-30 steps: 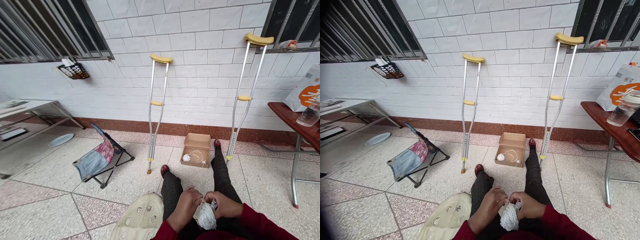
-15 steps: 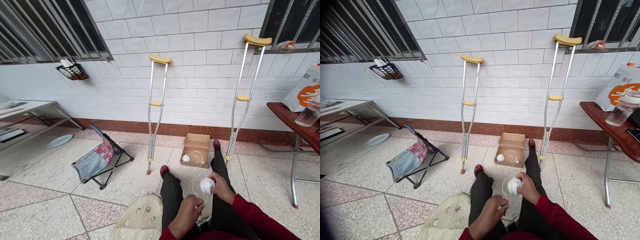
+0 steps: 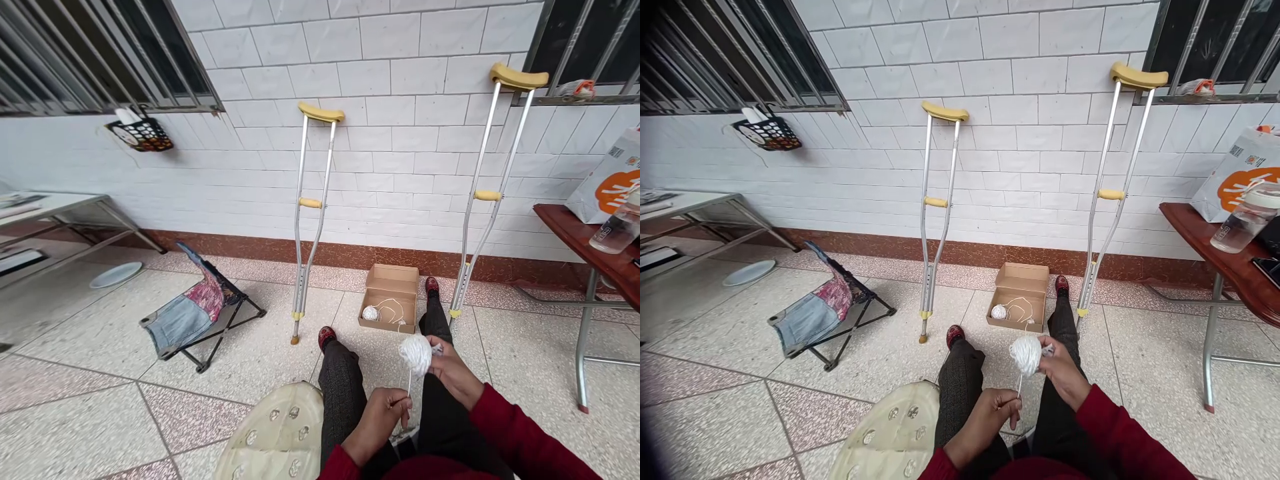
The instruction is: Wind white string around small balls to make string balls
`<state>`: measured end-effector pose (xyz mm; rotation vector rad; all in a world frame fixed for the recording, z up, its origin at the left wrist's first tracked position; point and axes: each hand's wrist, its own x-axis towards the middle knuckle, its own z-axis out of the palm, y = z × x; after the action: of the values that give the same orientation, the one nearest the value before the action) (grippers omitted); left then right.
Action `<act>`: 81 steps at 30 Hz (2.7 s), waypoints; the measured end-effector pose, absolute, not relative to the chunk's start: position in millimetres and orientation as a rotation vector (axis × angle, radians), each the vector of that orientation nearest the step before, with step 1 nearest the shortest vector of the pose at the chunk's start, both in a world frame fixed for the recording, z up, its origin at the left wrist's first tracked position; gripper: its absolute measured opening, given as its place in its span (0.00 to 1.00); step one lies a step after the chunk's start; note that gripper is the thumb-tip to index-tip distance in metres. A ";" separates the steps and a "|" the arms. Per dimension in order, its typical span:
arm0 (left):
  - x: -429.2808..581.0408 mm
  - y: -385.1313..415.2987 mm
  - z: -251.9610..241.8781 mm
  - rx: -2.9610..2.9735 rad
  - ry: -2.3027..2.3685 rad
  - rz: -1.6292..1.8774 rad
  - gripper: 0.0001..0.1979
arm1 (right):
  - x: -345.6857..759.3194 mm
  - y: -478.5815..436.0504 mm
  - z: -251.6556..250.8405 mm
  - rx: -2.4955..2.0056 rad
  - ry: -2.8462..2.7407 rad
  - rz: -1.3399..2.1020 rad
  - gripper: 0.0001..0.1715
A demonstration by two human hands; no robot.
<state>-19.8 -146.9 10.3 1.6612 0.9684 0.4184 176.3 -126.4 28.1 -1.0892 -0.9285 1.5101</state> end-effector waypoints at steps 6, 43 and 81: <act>-28.2 -145.9 32.0 2.202 1.113 0.242 0.15 | 169.5 -132.7 -16.1 -1.375 -1.609 1.039 0.21; -15.6 -141.2 12.6 1.618 0.923 0.531 0.23 | 155.4 -153.3 63.7 -1.081 -1.051 1.444 0.23; -25.6 -123.1 28.0 1.839 1.034 0.539 0.22 | 158.4 -180.6 17.8 -1.055 -1.040 1.893 0.24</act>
<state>-25.6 -123.1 28.0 1.8386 1.0339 0.5388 158.4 -180.6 17.8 -1.0552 -1.0403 1.8934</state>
